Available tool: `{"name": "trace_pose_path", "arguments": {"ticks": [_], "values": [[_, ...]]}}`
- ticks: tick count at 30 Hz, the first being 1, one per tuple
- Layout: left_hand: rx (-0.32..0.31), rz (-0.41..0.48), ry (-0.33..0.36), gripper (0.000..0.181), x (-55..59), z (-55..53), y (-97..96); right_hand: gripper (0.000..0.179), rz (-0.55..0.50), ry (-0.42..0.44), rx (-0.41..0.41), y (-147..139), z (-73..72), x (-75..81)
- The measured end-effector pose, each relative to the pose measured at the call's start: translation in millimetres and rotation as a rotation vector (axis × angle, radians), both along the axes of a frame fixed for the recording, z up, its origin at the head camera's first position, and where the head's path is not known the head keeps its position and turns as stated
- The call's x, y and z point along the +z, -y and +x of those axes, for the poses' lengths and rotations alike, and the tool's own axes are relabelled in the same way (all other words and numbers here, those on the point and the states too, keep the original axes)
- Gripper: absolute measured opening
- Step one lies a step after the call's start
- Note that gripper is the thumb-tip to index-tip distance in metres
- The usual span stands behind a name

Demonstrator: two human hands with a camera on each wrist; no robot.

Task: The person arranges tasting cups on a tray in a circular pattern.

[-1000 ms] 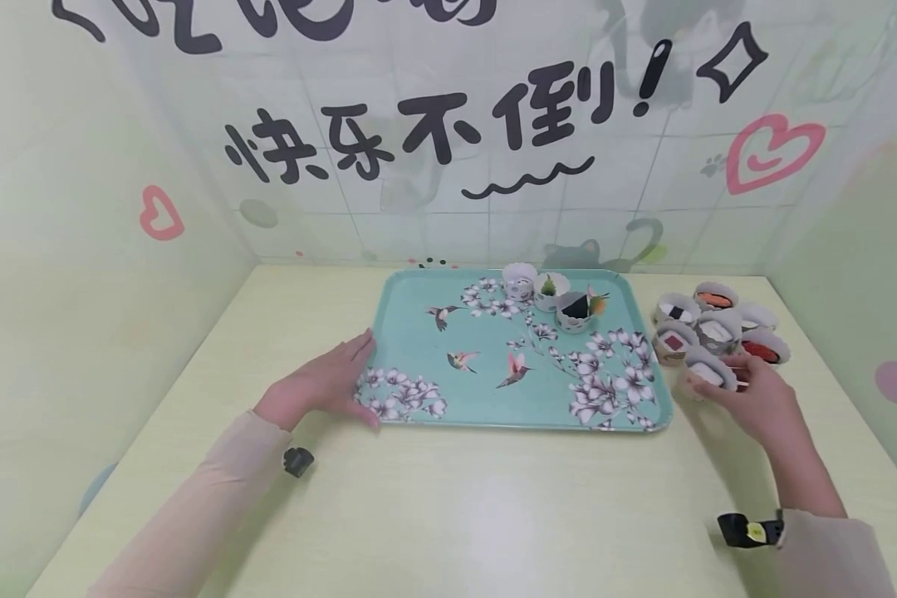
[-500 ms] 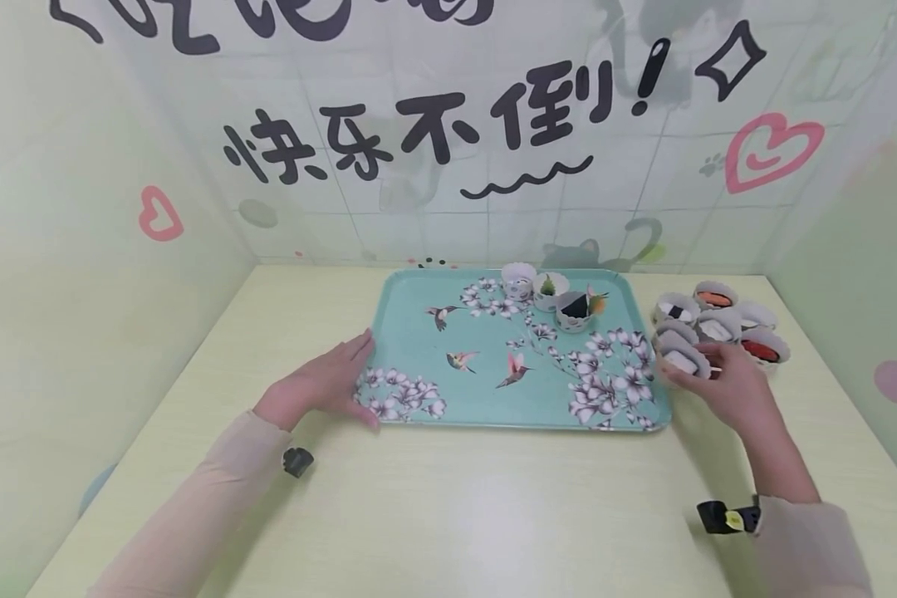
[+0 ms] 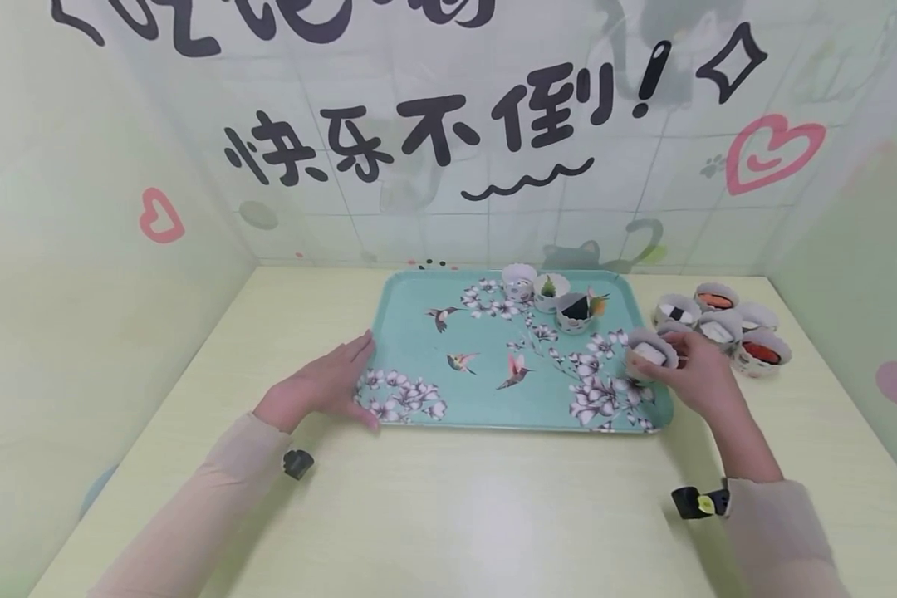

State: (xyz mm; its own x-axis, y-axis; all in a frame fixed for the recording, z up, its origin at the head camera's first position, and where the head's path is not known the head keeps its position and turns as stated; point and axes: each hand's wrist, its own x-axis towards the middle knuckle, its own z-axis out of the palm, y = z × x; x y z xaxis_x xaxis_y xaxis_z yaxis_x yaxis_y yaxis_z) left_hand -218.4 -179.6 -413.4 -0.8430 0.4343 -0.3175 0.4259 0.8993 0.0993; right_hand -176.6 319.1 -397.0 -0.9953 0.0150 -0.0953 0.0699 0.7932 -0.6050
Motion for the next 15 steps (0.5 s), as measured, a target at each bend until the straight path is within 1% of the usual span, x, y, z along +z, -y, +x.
{"name": "trace_pose_path", "arguments": {"ticks": [10, 12, 15], "values": [[-0.003, -0.006, 0.004, 0.141, 2.7, 1.5, -1.2, 0.067, -0.052, -0.027, 0.039, 19, -13.7, -2.9], [-0.005, -0.006, 0.002, 0.141, 2.5, 1.5, -1.3, 0.065, -0.047, -0.044, 0.058, 22, -17.1, -3.9], [-0.006, -0.008, -0.002, 0.141, 1.9, 1.2, -1.4, 0.068, -0.038, -0.033, 0.068, 27, -21.2, -5.3]]}}
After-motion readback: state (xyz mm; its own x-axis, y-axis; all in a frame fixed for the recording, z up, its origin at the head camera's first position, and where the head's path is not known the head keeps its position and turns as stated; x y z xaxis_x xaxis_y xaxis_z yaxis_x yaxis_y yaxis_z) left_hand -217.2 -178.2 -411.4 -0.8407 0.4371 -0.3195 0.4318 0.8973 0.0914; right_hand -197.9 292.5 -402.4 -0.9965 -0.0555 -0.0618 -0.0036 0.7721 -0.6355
